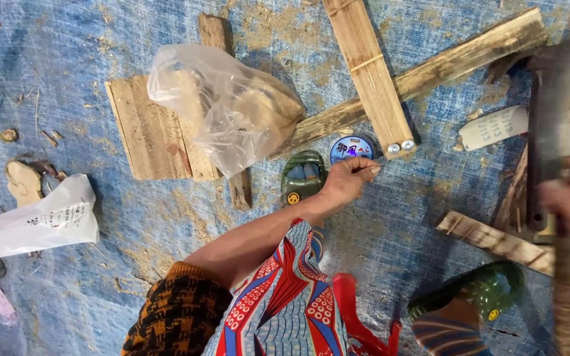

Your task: Assembling and detailing a wooden string instrument, including tying frets and shaping wood.

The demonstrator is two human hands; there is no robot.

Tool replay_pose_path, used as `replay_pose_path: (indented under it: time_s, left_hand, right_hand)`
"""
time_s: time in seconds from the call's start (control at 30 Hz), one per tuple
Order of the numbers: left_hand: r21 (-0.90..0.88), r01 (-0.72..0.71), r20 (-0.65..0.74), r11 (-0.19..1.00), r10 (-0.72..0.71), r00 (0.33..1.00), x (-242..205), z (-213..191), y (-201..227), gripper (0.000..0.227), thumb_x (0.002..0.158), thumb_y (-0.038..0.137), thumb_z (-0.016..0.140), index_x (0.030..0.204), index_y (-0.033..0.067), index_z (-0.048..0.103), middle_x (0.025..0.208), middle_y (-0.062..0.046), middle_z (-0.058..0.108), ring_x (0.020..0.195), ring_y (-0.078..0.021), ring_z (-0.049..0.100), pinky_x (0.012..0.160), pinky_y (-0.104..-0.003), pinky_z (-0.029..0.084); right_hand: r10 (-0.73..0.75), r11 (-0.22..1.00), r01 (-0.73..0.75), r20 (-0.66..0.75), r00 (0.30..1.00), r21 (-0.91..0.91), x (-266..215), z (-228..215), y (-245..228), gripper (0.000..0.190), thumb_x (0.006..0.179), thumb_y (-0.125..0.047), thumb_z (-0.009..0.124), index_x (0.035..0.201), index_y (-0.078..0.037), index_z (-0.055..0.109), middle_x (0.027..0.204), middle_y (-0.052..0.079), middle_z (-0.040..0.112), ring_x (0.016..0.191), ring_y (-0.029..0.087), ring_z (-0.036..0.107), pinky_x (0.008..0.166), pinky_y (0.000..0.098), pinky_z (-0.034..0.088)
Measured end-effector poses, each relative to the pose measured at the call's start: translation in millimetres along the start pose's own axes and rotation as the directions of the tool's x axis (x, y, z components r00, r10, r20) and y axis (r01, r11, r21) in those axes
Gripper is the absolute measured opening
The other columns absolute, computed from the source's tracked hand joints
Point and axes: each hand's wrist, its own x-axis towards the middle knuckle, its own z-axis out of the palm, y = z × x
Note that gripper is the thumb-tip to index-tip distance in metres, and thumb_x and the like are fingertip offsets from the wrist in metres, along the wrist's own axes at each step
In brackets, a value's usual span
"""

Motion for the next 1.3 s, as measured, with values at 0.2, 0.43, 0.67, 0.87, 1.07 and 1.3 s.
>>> replay_pose_path:
  time_s: [0.2, 0.43, 0.67, 0.87, 1.07, 1.3]
  left_hand:
    - [-0.082, -0.013, 0.012, 0.997, 0.014, 1.000, -0.7, 0.5, -1.3, 0.015, 0.098, 0.013, 0.068, 0.109, 0.0040, 0.073, 0.081, -0.003, 0.065, 0.052, -0.0086, 0.047, 0.045, -0.023, 0.041]
    - [-0.175, 0.004, 0.036, 0.985, 0.002, 0.999, 0.3, -0.5, -1.3, 0.017, 0.100, 0.007, 0.064, 0.113, 0.0023, 0.072, 0.081, -0.004, 0.063, 0.052, -0.0094, 0.047, 0.046, -0.024, 0.039]
    - [-0.216, -0.195, -0.083, 0.957, 0.181, 0.980, 13.6, 5.5, -26.9, 0.012, 0.094, 0.009, 0.072, 0.102, 0.0006, 0.074, 0.070, -0.015, 0.066, 0.040, -0.0114, 0.052, 0.037, -0.024, 0.045]
    - [-0.199, -0.168, -0.112, 0.966, 0.148, 0.983, 8.7, 7.6, -24.1, 0.011, 0.092, 0.005, 0.070, 0.102, -0.0003, 0.074, 0.069, -0.016, 0.065, 0.040, -0.0116, 0.049, 0.037, -0.024, 0.045]
    - [-0.137, -0.182, -0.078, 0.974, 0.173, 0.982, 6.5, 5.5, -20.1, 0.011, 0.094, 0.007, 0.069, 0.100, 0.0009, 0.074, 0.071, -0.014, 0.066, 0.047, -0.0114, 0.053, 0.040, -0.023, 0.047]
    - [-0.024, -0.235, -0.050, 0.972, 0.234, 0.971, 24.4, 8.5, -41.2, 0.011, 0.096, 0.012, 0.069, 0.101, 0.0044, 0.075, 0.075, -0.012, 0.069, 0.063, -0.0132, 0.060, 0.050, -0.027, 0.052]
  right_hand:
    - [0.182, 0.933, -0.310, 0.507, 0.842, 0.180, -21.1, 112.6, -69.6, 0.058, 0.088, -0.008, 0.069, 0.145, -0.007, 0.062, 0.081, 0.018, 0.061, 0.065, 0.029, 0.053, 0.057, 0.0430, 0.042]
    - [0.066, 0.847, -0.407, 0.692, 0.719, 0.342, -14.0, 159.3, -86.2, 0.050, 0.099, -0.026, 0.057, 0.146, -0.008, 0.060, 0.067, 0.007, 0.055, 0.051, 0.014, 0.044, 0.045, 0.0276, 0.030]
    - [-0.083, 0.845, -0.314, 0.687, 0.722, 0.432, 2.3, 181.4, -45.3, 0.067, 0.102, -0.038, 0.058, 0.157, -0.004, 0.040, 0.073, 0.022, 0.065, 0.057, 0.023, 0.057, 0.046, 0.0389, 0.048]
    - [-0.134, 0.827, -0.333, 0.735, 0.664, 0.452, 4.0, 182.4, -47.6, 0.073, 0.102, -0.036, 0.058, 0.162, -0.007, 0.029, 0.072, 0.015, 0.058, 0.057, 0.018, 0.049, 0.047, 0.0336, 0.044]
    - [-0.132, 0.816, -0.354, 0.743, 0.656, 0.457, 6.7, 181.8, -46.1, 0.070, 0.101, -0.034, 0.058, 0.162, -0.010, 0.031, 0.073, 0.015, 0.058, 0.057, 0.018, 0.051, 0.047, 0.0339, 0.045]
    - [-0.144, 0.746, -0.409, 0.727, 0.672, 0.526, 12.0, 182.1, -35.5, 0.057, 0.099, -0.024, 0.061, 0.154, -0.021, 0.049, 0.076, 0.020, 0.062, 0.055, 0.019, 0.052, 0.045, 0.0328, 0.048]
